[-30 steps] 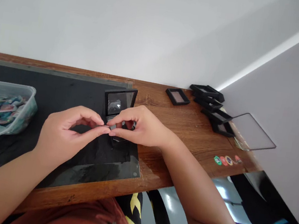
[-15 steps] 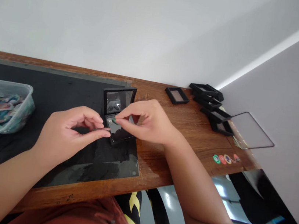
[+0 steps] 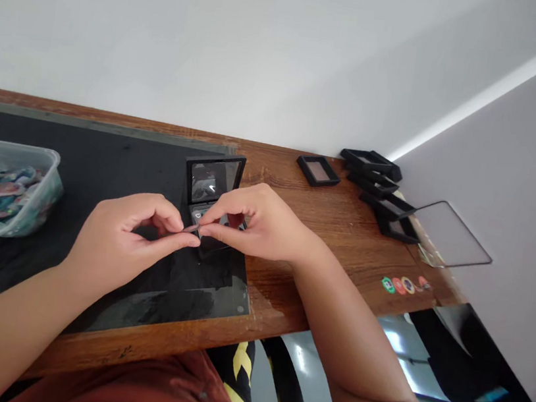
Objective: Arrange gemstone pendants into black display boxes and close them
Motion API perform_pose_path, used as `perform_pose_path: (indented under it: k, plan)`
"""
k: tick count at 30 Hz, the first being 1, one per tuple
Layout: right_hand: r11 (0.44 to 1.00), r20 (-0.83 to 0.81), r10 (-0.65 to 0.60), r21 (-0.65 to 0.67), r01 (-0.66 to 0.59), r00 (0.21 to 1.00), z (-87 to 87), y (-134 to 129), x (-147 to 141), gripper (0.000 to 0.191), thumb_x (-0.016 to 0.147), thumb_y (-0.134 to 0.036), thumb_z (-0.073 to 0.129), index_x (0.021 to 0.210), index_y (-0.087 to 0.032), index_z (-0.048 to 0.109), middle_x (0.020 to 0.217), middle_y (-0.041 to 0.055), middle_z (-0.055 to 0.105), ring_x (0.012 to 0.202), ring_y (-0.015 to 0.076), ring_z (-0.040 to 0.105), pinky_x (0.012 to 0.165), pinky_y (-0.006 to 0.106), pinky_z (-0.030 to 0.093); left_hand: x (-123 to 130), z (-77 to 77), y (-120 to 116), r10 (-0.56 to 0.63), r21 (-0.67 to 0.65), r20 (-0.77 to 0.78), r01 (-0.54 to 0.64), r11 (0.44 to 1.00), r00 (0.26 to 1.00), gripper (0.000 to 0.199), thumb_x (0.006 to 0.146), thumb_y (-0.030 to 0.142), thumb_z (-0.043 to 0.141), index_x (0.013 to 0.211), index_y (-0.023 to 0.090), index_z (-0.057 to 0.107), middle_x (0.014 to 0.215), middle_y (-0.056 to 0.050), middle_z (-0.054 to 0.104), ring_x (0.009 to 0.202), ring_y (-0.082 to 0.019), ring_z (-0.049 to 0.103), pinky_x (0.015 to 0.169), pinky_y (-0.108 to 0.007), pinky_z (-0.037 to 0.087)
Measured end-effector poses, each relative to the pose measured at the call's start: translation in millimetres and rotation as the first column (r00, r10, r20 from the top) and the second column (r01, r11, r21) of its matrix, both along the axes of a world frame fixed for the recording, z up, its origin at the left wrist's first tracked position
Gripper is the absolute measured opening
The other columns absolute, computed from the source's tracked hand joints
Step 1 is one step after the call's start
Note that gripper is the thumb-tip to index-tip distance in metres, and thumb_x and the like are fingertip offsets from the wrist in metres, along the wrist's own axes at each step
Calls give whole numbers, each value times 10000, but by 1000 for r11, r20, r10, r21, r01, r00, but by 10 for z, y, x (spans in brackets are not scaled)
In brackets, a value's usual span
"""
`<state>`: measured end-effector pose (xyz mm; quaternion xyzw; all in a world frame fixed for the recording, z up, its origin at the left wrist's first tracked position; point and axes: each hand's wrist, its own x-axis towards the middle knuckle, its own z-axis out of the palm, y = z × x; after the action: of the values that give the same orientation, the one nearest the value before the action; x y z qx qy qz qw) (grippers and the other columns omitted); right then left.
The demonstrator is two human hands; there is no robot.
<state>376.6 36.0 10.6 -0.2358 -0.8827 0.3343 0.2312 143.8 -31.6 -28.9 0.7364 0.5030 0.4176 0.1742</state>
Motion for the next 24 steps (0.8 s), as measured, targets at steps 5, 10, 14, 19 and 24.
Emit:
perform_pose_path:
  k: [5,10,14,19,24]
  plan:
    - [998,21,-23,-50,24,1000,-32,-9,-42,166,934,-327,722,893,-176,776,824,3,775,653,89,594,620,227,399,1,-2,-4,-28,22,-13,28,999,1000,232,807,402,868,750,260,694,720,59,722,633,-115,667,548,-213,492]
    - [1000,43,-30,1,29,999,10,-52,-29,174,926,-313,688,840,-173,745,781,-7,744,625,83,560,618,234,387,27,26,7,-54,-13,24,54,998,998,226,806,409,861,745,260,702,716,52,722,627,-120,666,585,-224,521]
    - [986,79,-166,46,163,983,135,-45,113,132,858,-265,703,761,-176,713,711,-15,716,609,88,545,620,243,379,33,20,15,6,-88,59,-1,996,998,205,787,385,862,762,259,702,680,57,702,590,-111,641,576,-221,512]
    - [918,292,-391,191,347,873,181,20,201,144,783,-213,709,647,-187,668,677,-12,697,624,107,544,635,269,349,-41,-42,69,119,-230,87,-96,968,989,286,749,454,861,848,244,694,687,46,692,507,-94,572,496,-222,439]
    - [902,456,-426,284,326,781,110,33,96,94,721,-153,685,640,-200,681,707,-9,723,639,128,559,653,296,345,-109,-91,135,140,-278,39,-124,952,989,300,740,461,844,889,255,686,746,31,710,549,-116,611,527,-240,466]
